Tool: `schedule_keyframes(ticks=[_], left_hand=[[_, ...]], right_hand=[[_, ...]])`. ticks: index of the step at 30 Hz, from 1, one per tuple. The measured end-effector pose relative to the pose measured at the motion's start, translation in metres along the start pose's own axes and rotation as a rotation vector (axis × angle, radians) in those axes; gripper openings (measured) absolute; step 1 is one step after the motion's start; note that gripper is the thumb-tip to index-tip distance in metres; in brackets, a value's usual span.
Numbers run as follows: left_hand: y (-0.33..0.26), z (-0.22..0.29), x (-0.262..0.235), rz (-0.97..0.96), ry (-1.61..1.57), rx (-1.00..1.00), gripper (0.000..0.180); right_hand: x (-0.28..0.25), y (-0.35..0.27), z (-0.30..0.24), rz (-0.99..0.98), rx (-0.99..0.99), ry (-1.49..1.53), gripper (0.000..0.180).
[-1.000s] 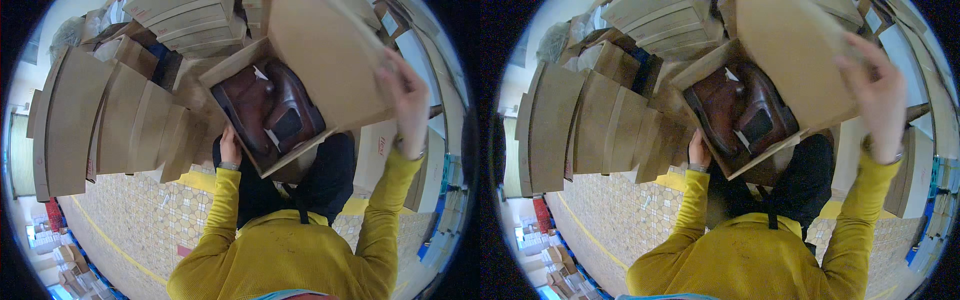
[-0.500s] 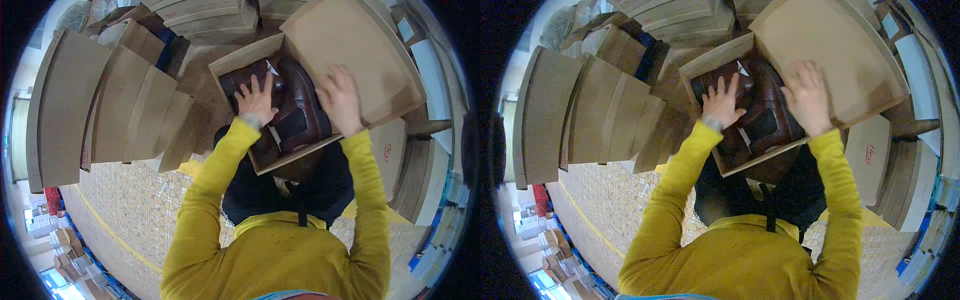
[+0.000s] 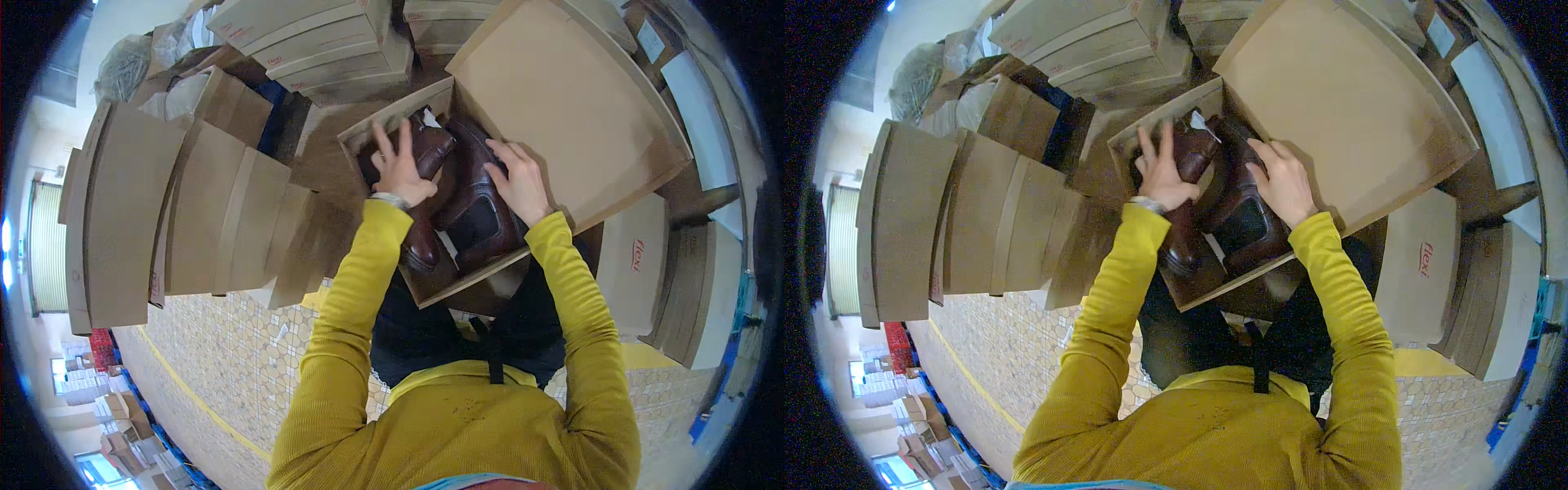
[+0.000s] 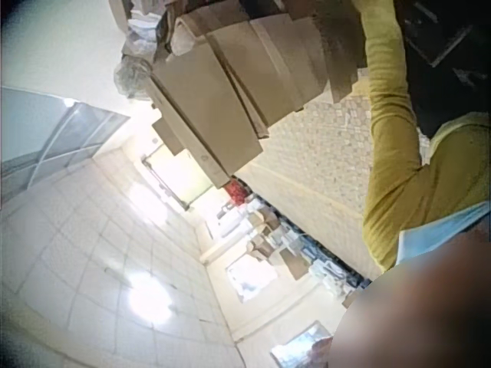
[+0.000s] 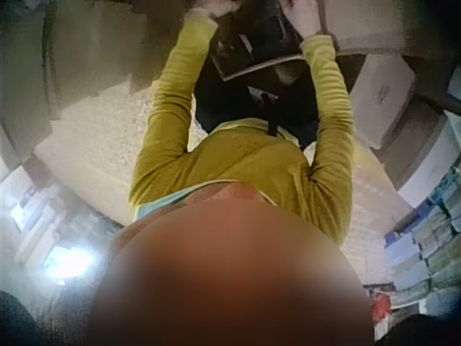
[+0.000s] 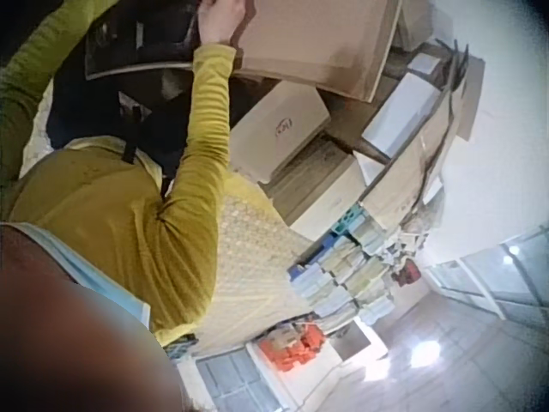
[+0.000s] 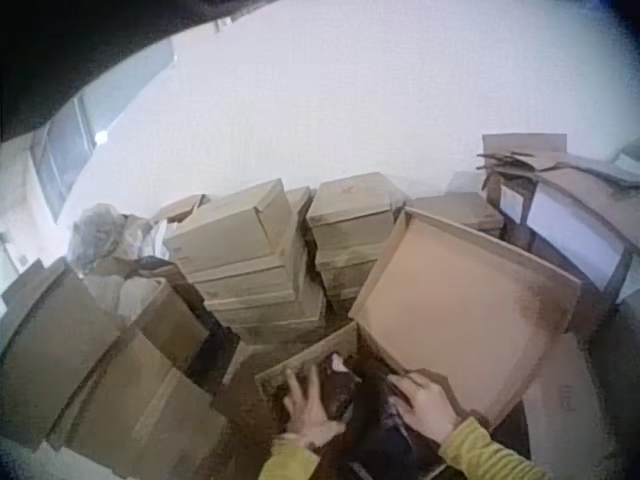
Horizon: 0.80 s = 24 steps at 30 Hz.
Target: Inspecting shoes and packing them into boxes in a warehouse setting.
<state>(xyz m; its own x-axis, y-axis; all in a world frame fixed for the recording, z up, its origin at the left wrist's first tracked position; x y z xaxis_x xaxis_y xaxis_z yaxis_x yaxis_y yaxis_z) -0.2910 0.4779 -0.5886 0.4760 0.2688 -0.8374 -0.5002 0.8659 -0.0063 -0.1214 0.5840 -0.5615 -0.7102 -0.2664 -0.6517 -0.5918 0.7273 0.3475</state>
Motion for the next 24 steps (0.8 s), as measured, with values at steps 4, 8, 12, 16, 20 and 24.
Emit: schedule_keyframes(ticks=[4,8,12,16,20,24], left_hand=[[-0.006,-0.035,-0.046,0.263,-0.253,0.196,0.115],[-0.028,0.015,-0.098,0.293,-0.851,0.33,0.102],[-0.043,0.026,-0.064,0.318,-0.666,0.191,0.087],[-0.043,0.039,-0.027,0.328,-0.523,0.054,0.073],[-0.047,0.032,-0.016,0.328,-0.43,-0.11,0.06],[-0.052,0.018,0.009,0.564,-0.678,0.079,0.06]], right_hand=[[-0.016,0.003,0.003,-0.02,0.133,0.266,0.032],[-0.024,0.002,0.012,0.026,0.167,0.351,0.03],[-0.035,-0.005,0.006,0.032,0.192,0.361,0.029],[-0.041,-0.01,-0.005,0.071,0.072,0.242,0.028],[-0.038,-0.014,-0.014,0.063,0.076,0.252,0.029],[-0.033,-0.024,-0.02,0.05,0.091,0.264,0.03]])
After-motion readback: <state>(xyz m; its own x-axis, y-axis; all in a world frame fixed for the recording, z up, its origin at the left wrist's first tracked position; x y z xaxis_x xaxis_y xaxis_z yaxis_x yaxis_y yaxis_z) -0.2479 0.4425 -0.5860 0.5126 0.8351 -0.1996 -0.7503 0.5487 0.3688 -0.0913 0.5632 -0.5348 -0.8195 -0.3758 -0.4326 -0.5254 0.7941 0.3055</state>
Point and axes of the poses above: each hand's wrist, its own y-axis towards the middle knuckle, its own x-axis out of the palm, z = x × y, the point moved 8 cm from there along y, towards the middle knuckle, and after that the axes turned 12 degrees about x, right-handed, at the moved point
